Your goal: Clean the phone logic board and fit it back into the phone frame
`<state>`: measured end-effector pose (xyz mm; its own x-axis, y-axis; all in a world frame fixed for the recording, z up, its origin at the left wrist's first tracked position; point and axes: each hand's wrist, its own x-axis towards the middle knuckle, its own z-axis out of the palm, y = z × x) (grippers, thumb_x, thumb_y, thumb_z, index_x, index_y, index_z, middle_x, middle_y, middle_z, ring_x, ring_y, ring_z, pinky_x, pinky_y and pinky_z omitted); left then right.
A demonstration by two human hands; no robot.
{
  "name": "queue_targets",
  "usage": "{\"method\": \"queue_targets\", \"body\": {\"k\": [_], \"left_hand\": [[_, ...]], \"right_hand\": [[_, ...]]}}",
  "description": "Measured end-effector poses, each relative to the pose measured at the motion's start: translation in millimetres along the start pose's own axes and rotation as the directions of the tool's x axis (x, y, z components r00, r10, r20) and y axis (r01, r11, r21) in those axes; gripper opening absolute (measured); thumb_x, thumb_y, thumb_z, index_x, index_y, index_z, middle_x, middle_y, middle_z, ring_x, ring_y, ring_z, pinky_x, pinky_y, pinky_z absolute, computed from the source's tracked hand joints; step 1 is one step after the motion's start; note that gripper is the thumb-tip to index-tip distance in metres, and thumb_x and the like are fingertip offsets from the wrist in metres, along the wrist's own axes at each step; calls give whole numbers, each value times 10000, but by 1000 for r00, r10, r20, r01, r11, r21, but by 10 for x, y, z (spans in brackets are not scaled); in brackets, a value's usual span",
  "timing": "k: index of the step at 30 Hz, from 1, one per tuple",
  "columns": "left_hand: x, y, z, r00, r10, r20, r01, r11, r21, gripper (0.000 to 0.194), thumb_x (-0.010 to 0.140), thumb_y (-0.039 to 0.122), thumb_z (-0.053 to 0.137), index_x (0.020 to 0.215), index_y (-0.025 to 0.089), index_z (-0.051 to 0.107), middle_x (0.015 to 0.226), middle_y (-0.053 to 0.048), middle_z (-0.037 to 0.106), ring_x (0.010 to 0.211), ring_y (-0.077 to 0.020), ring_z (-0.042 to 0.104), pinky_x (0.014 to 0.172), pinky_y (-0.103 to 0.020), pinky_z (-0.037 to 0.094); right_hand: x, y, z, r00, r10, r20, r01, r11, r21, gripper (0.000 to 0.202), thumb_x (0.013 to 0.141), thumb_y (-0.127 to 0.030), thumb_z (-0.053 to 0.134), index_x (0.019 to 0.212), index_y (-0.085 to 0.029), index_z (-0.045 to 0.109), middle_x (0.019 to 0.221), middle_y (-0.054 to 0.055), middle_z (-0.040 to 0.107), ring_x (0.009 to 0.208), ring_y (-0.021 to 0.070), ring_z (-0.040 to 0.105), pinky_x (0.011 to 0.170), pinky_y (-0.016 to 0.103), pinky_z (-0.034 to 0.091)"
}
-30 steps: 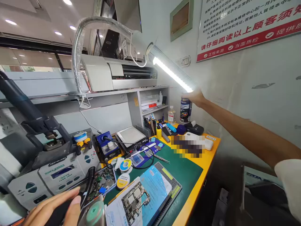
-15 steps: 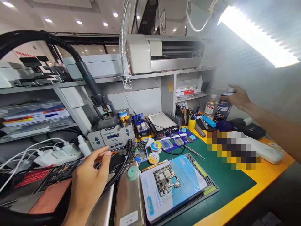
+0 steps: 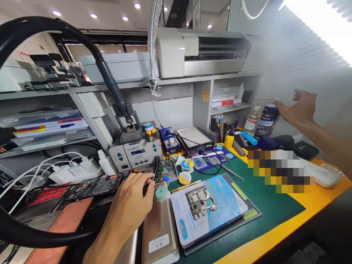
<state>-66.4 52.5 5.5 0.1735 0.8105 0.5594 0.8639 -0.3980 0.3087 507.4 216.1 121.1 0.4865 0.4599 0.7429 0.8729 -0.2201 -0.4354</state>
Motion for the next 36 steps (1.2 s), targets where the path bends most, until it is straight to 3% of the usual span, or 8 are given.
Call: {"method": "queue_targets", "body": {"k": [5,7,10,13,22,26,31,36], "left_hand": [[9,74,2,998,-10,-57,11,1000,16,239,1116,405,691,1219,197,750,1076,-40,782,1041,-219,772,996,-465,657],[10,86,-3,998,-1,-67,2,1000,14,234,1112,401,700,1214,197,750,1086,-42,784,1045,-219,773,997,-464,659],[9,71,2,998,32,-62,-31,999,19,230,1104,408,716,1192,199,754,1123,-48,787,1066,-220,770,1012,-467,656],[6,33,20,997,62,-38,-61,997,43,229,1096,414,731,1163,196,756,1133,-50,786,1080,-221,768,1017,-467,655],[-5,29,20,997,78,9,-78,990,114,213,1090,395,744,1154,192,756,1150,-53,786,1077,-218,768,998,-456,663],[-13,49,35,994,109,-1,-108,988,113,172,1090,358,741,1132,192,755,1118,-43,783,1058,-212,765,988,-445,660],[-33,49,86,987,157,-31,-153,983,105,100,1080,285,701,1090,202,755,1051,-32,786,1007,-211,752,949,-427,634],[-48,128,158,981,188,-37,-186,980,70,330,1081,256,468,1034,219,793,990,-66,819,959,-284,760,882,-498,589]], "right_hand": [[-795,-493,-452,936,-298,185,253,939,231,257,1148,-412,703,1291,-203,751,1272,91,777,1059,226,771,947,428,683],[-1178,-793,-647,728,-569,383,422,812,403,275,1140,-445,713,1147,-176,770,1097,43,788,898,192,760,824,360,680],[-1640,-1313,-807,267,-816,512,499,572,651,292,1126,-459,739,1084,-170,763,978,19,772,788,156,731,753,328,663],[-1867,-1766,-770,95,-851,517,464,497,733,275,1123,-437,744,1101,-163,765,992,21,774,828,172,747,783,349,670],[-1761,-1990,-799,173,-722,670,374,677,634,334,1130,-478,724,1150,-147,768,995,19,769,802,175,743,716,321,654],[-1531,-1680,-838,218,-575,789,360,799,482,348,1136,-497,711,1174,-155,763,1020,28,775,812,176,751,722,325,663],[-1261,-1085,-621,358,-377,854,415,884,216,295,1124,-442,737,1263,-183,763,1239,75,783,1010,229,777,882,403,694],[-1364,-820,-232,391,-435,811,483,847,222,331,1117,-416,749,1367,-200,740,1391,104,748,1157,272,764,986,468,684]]}}
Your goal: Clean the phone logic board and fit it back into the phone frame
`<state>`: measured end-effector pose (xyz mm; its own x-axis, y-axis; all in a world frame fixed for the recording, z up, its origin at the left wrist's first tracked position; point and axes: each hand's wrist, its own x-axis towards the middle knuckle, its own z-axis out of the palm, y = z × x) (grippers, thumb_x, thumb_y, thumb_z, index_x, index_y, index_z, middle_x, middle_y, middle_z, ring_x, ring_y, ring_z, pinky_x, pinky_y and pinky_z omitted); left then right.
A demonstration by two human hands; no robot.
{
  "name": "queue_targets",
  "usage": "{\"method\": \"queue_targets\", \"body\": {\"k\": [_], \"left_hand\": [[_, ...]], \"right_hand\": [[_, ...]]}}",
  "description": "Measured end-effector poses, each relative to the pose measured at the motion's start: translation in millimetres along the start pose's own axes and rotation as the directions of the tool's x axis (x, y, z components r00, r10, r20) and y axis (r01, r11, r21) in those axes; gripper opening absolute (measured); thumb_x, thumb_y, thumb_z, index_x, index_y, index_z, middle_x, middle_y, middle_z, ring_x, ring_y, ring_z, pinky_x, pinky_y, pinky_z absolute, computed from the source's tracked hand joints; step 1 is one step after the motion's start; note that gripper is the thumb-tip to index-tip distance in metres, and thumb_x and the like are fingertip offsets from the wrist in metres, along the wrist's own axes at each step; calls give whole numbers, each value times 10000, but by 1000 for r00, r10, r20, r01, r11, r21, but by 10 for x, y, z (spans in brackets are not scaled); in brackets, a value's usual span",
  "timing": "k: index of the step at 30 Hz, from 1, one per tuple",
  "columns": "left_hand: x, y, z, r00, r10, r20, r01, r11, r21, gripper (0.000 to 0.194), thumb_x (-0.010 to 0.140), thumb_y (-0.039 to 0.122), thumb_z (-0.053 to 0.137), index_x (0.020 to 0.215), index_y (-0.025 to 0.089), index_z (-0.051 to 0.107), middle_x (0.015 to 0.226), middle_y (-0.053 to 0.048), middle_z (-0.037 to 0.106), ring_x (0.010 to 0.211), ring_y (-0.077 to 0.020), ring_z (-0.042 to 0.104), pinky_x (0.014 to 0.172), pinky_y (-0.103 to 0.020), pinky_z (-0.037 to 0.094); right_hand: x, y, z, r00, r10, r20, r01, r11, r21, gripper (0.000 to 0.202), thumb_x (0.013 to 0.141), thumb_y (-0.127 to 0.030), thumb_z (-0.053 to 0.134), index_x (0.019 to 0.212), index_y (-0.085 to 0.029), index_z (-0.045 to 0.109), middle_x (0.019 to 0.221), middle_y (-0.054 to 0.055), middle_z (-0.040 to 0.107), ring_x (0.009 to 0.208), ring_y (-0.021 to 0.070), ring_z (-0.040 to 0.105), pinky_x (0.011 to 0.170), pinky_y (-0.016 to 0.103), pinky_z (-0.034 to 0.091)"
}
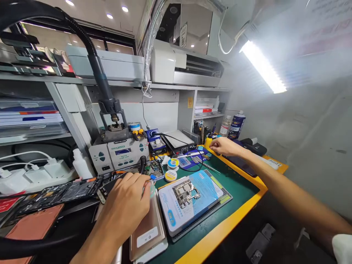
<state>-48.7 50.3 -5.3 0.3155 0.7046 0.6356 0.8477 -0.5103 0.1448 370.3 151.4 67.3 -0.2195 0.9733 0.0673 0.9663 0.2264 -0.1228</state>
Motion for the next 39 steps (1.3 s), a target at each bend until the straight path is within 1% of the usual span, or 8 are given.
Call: {"method": "queue_targets", "body": {"k": [6,10,16,21,26,30,34,39], "left_hand": [[-4,87,28,998,8,68,-4,998,-62,227,1087,259,563,1068,215,785,998,-38,815,952,-240,765,887,-448,600],[-32,152,58,993,21,115,-8,993,-114,128,1091,304,691,1086,199,763,1042,-30,792,1003,-209,757,949,-426,621],[-39,280,36,994,36,105,-14,980,-199,234,1091,273,560,1131,217,783,1070,-51,804,1034,-251,758,939,-489,614],[-6,338,-70,994,-18,107,43,970,-237,317,1090,314,512,1138,220,811,1071,-63,818,1015,-258,778,913,-483,634],[28,344,-177,990,-73,121,101,965,-244,291,1102,354,540,1143,243,805,1077,-47,808,1014,-224,782,879,-396,668],[24,391,-208,982,-60,179,100,969,-226,235,1068,394,628,1200,265,773,1140,-38,801,1046,-211,793,859,-367,682],[-19,518,-171,971,19,238,34,976,-214,421,989,379,714,1392,272,652,1322,-64,763,1248,-260,751,1055,-455,678],[-56,619,-154,958,73,279,-16,980,-200,616,998,361,696,1567,338,461,1499,-64,684,1432,-282,650,1199,-532,618]], "right_hand": [[312,-231,593,984,-168,-59,169,986,11,382,1109,-408,762,1427,-201,714,1464,131,717,1241,292,743,1054,521,662],[395,-209,714,976,-191,-100,199,977,73,373,1105,-401,768,1410,-193,721,1457,132,719,1244,294,742,1056,521,660],[208,145,529,971,-102,-218,165,942,292,355,1108,-410,765,1379,-184,723,1361,108,751,1135,264,768,973,478,686],[-70,321,297,949,16,-315,163,830,533,388,1135,-477,711,1383,-179,703,1234,83,762,964,217,766,831,394,687],[-314,150,136,972,-213,-96,222,713,665,509,1094,-662,692,1149,-163,779,906,20,737,706,148,665,639,292,574],[-437,-87,92,915,-391,101,222,695,684,494,975,-653,828,1090,-180,910,899,70,801,734,186,705,616,299,534],[-486,-208,104,881,-465,90,290,679,675,379,955,-555,866,1082,-205,938,969,86,831,862,229,745,777,346,577],[-497,-177,107,877,-477,60,328,684,651,357,1003,-530,820,1103,-204,925,1027,106,835,924,242,758,822,355,577]]}}
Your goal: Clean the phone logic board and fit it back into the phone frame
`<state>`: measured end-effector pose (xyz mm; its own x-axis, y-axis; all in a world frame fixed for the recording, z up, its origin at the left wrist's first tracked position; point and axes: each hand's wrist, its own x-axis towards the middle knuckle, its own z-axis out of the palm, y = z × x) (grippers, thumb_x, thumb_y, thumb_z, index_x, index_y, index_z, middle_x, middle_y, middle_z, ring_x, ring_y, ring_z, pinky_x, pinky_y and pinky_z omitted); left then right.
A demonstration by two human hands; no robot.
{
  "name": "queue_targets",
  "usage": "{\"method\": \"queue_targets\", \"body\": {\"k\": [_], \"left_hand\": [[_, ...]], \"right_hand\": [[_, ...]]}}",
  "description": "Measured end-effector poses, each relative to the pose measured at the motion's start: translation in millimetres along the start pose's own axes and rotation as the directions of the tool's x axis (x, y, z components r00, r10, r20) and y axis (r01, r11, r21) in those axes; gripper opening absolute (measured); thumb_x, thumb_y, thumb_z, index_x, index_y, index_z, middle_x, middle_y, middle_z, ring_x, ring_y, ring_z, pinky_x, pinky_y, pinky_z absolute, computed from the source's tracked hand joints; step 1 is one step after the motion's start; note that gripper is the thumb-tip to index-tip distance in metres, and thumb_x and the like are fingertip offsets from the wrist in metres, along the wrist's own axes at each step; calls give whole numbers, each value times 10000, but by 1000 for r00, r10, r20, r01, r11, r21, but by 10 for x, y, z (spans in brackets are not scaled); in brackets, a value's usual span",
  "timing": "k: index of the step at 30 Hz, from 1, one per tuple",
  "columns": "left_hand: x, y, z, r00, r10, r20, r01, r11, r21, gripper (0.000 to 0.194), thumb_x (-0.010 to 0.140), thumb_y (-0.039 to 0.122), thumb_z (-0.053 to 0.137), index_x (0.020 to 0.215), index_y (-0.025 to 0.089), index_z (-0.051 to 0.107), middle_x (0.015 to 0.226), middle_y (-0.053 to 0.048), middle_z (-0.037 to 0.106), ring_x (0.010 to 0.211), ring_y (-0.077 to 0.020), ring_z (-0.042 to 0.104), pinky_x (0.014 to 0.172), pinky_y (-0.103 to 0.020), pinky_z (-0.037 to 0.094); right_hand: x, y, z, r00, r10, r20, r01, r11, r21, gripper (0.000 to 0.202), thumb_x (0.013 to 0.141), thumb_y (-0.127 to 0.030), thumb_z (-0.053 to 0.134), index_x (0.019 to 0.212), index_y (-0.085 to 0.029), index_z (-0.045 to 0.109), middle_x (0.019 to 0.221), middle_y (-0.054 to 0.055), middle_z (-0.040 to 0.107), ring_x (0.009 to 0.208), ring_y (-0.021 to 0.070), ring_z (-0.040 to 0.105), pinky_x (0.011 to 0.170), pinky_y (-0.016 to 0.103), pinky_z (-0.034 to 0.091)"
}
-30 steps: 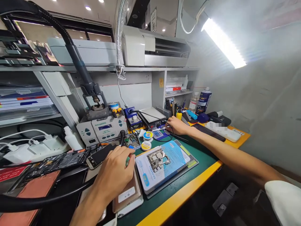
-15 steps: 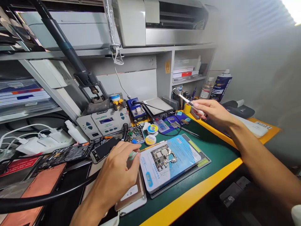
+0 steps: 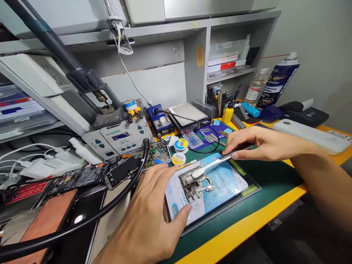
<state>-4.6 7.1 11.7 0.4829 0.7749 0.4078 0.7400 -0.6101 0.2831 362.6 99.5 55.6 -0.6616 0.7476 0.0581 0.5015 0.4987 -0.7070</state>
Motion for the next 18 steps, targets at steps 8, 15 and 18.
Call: {"method": "queue_targets", "body": {"k": [8,15,18], "left_hand": [[-43,7,12,998,-10,68,9,1000,24,648,1021,373,676,1616,311,427,1557,-91,662,1494,-312,606,1235,-538,587],[-2,27,71,998,-27,52,28,999,-23,654,1023,350,687,1620,308,424,1529,-75,662,1469,-265,607,1228,-460,578],[16,37,72,999,-23,44,24,999,-31,629,1024,340,684,1603,294,443,1512,-77,666,1459,-253,614,1222,-439,577]], "right_hand": [[-39,23,0,999,53,-11,-53,998,-25,435,1039,-588,789,1153,-185,906,1105,139,832,971,257,766,822,369,578],[-10,20,45,1000,16,-21,-16,1000,-16,377,1034,-555,809,1131,-207,915,1065,124,830,926,239,770,789,346,575],[23,15,132,1000,-16,-20,16,1000,-9,353,1033,-541,805,1130,-220,918,1051,116,827,920,237,763,795,338,581]]}}
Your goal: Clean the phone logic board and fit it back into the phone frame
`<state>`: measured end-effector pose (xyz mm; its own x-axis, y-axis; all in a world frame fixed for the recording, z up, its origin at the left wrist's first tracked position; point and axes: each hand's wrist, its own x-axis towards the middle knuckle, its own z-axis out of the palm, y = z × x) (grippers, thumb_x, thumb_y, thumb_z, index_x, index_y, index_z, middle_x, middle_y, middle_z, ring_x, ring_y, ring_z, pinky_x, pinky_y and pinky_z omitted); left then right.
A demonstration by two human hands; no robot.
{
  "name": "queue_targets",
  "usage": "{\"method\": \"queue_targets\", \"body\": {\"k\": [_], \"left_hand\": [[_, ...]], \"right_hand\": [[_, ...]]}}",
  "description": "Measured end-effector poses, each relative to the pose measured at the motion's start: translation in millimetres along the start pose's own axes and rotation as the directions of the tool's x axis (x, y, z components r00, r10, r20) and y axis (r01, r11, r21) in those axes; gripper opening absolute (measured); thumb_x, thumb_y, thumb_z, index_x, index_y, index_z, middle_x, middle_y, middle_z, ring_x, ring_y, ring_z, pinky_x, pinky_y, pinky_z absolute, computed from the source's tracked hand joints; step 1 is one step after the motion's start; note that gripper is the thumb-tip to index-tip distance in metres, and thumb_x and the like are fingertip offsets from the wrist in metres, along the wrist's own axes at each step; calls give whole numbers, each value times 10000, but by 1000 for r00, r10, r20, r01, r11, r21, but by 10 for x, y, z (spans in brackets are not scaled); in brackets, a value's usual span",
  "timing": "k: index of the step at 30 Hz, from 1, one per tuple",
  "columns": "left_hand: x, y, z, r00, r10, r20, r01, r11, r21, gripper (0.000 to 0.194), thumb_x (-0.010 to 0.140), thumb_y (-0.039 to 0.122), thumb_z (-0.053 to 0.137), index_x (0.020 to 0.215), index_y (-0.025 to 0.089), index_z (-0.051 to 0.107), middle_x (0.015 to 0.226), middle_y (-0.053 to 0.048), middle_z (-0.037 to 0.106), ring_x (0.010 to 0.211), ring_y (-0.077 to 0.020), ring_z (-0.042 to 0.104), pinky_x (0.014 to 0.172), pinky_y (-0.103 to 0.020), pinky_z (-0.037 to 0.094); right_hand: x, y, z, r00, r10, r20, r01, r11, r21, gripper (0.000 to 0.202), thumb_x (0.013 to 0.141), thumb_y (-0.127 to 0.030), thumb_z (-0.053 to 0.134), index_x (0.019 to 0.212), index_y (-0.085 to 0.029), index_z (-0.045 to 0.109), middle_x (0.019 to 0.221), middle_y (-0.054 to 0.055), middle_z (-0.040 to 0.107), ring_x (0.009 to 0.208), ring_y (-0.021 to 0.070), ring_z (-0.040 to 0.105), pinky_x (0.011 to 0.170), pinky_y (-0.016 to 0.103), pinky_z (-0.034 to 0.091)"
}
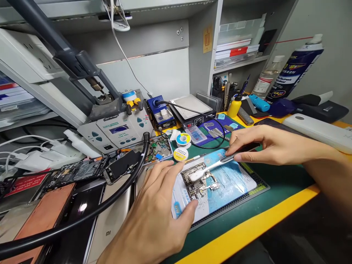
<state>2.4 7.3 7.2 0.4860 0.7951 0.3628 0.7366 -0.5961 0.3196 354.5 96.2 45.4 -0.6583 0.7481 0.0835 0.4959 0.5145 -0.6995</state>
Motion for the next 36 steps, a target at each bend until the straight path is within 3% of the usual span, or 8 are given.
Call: {"method": "queue_targets", "body": {"k": [5,9,15,20,23,26,30,36], "left_hand": [[8,7,14,1000,-20,3,20,1000,-22,589,1022,336,672,1577,287,481,1488,-100,660,1433,-262,642,1165,-455,608],[9,-9,40,1000,-12,-8,12,1000,-6,554,1021,348,674,1544,284,503,1475,-109,682,1417,-292,657,1122,-485,615],[24,22,57,997,52,-50,-51,998,26,573,1016,252,628,1562,279,453,1340,-61,743,1358,-272,669,1299,-555,429],[37,97,69,996,71,-56,-66,994,88,643,978,376,717,1546,204,470,1391,-128,724,1338,-336,671,1267,-615,439],[38,91,85,992,99,-80,-91,991,101,561,1003,336,689,1510,197,495,1343,-117,744,1291,-320,682,1259,-605,443],[25,58,65,993,107,-55,-100,989,111,577,986,333,681,1521,217,500,1427,-113,732,1384,-322,641,1290,-577,416],[10,30,27,991,117,-59,-110,988,108,531,987,309,655,1490,216,511,1380,-125,753,1341,-328,678,1216,-576,488],[5,45,19,988,137,-66,-126,981,150,512,1027,321,621,1513,212,505,1356,-118,778,1316,-317,716,1236,-548,490]], "right_hand": [[37,-40,121,999,-24,31,24,1000,4,290,1032,-495,800,1114,-252,936,1001,93,811,908,231,756,789,320,576],[16,-61,58,997,9,81,-10,1000,13,282,1037,-497,801,1025,-259,952,931,76,792,834,213,737,744,311,548],[-48,-96,-37,991,52,122,-56,998,27,336,1037,-515,809,1020,-213,955,876,75,769,742,175,674,678,308,507],[-26,-142,49,993,39,115,-44,999,33,359,1046,-523,787,1044,-204,950,899,83,768,747,174,666,700,319,499],[-13,-137,78,994,30,106,-33,999,25,312,1041,-483,799,1084,-215,953,905,76,771,781,183,684,722,313,506],[-12,-125,96,995,22,95,-24,1000,20,289,1040,-468,803,1088,-226,954,913,73,777,817,196,703,740,308,520],[-30,-131,104,996,6,91,-8,1000,26,281,1043,-467,800,1101,-238,954,921,74,772,821,195,701,738,298,526],[-118,-149,-73,986,57,156,-63,997,34,283,1035,-476,809,1029,-240,965,833,62,739,711,176,656,648,294,513]]}}
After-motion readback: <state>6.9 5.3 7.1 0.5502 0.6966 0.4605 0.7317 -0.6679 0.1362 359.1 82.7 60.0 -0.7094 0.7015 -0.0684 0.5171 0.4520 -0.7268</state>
